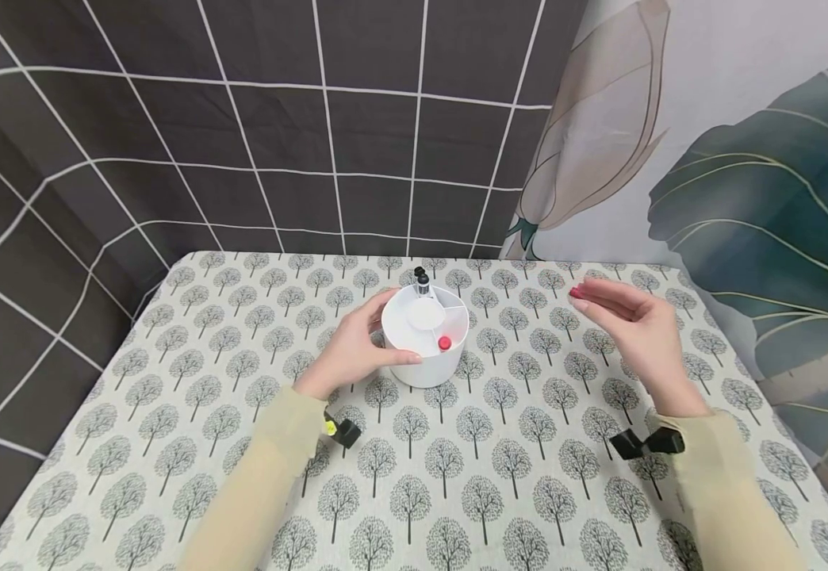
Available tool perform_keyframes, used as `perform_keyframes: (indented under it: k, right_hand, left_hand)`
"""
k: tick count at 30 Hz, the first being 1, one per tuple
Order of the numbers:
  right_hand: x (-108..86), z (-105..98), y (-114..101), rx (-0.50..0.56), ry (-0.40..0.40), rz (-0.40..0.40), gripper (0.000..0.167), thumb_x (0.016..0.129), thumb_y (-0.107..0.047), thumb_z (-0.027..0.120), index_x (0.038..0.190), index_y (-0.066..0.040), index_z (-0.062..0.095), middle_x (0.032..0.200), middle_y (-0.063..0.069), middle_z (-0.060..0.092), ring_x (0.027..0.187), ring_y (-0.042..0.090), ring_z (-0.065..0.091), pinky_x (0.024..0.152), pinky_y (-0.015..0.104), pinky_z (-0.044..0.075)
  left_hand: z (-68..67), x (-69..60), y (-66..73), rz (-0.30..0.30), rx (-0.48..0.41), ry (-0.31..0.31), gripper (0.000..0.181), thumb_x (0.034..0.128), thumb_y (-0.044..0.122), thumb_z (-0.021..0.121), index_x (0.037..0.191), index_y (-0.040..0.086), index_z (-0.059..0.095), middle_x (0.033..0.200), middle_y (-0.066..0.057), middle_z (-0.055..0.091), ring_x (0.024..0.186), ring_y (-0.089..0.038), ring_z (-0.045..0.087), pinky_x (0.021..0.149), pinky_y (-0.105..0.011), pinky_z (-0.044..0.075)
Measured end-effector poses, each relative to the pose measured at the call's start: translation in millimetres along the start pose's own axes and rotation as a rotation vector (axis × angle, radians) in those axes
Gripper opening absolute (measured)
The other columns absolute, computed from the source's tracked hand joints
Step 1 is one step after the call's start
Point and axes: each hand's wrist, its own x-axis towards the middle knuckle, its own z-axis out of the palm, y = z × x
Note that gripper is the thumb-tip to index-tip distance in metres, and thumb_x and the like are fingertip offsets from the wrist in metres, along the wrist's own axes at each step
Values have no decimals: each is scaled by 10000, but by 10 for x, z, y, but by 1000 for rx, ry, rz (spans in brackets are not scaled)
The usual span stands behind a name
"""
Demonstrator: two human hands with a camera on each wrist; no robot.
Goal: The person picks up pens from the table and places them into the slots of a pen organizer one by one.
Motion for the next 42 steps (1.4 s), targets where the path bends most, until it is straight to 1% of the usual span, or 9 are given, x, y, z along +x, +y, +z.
perform_keyframes:
  k: [6, 13, 19, 22, 30, 33, 37, 40, 42]
  right_hand:
    - [-41, -209, 135, -76, 44, 45, 504, 907, -215, 804, 1358, -56, 644, 1231, -81, 708, 1035, 2, 671, 878, 106, 502]
    - [-82, -420, 225, -168, 109, 81, 551, 890, -278, 819, 1369, -68, 646, 1243, -73, 706, 1024, -46, 654, 834, 70, 489]
    - [-62, -586, 288, -176, 127, 103, 559, 902, -278, 807, 1397, -92, 626, 1195, -183, 693, 1012, -86, 632, 812, 58, 483]
    - [-33, -657, 339, -179, 136, 120, 574, 901, -282, 807, 1409, -98, 616, 1182, -204, 686, 1005, -100, 619, 799, 50, 476]
    - [52, -806, 492, -239, 155, 157, 625, 891, -362, 803, 1438, -137, 600, 1267, -96, 680, 1023, -93, 584, 786, 28, 455]
    - [90, -851, 559, -233, 148, 181, 645, 887, -378, 803, 1449, -143, 589, 1204, -162, 679, 1018, -94, 582, 777, 29, 454]
    - [146, -889, 665, -188, 143, 184, 611, 878, -339, 820, 1408, -119, 611, 1041, -263, 677, 954, -109, 622, 762, 39, 476]
    - [183, -904, 752, -186, 138, 194, 610, 875, -338, 823, 1387, -82, 612, 968, -297, 673, 900, -114, 635, 740, 42, 480]
    - [199, -908, 811, -208, 129, 208, 638, 873, -364, 821, 1389, -55, 607, 974, -296, 674, 894, -117, 628, 738, 43, 472]
  left_hand:
    - [0, 1, 0, -7, 5, -1, 1037, 645, 311, 991, 1526, 234, 449, 1427, 72, 550, 1310, -179, 524, 1127, -392, 399]
    - [-2, 2, -5, 2, 1, -1, 1034, 643, 320, 991, 1523, 242, 454, 1415, 82, 556, 1292, -166, 536, 1124, -401, 401]
    - [-6, -2, -9, 2, -18, 0, 1046, 641, 318, 992, 1529, 217, 448, 1430, 60, 549, 1308, -181, 527, 1122, -378, 408]
    - [-3, -4, 0, -5, -26, -1, 1048, 638, 310, 993, 1529, 216, 449, 1433, 56, 547, 1311, -185, 524, 1119, -375, 412]
    - [-1, -7, 15, -7, -29, -6, 1034, 640, 286, 994, 1522, 229, 457, 1420, 61, 553, 1300, -183, 530, 1117, -385, 414]
    - [-4, -10, 18, -8, -28, -8, 1031, 639, 288, 994, 1519, 240, 460, 1419, 63, 555, 1299, -187, 534, 1115, -391, 417]
    - [-7, -10, 16, -7, -22, -5, 1028, 639, 303, 993, 1517, 245, 463, 1415, 68, 558, 1295, -184, 538, 1109, -385, 423]
    - [-8, -10, 14, -1, -23, -5, 1026, 643, 305, 992, 1518, 233, 462, 1413, 61, 560, 1295, -189, 537, 1111, -390, 423]
    - [-8, -11, 12, -1, -19, -4, 1025, 644, 310, 991, 1518, 231, 462, 1412, 62, 561, 1295, -186, 537, 1111, -388, 422]
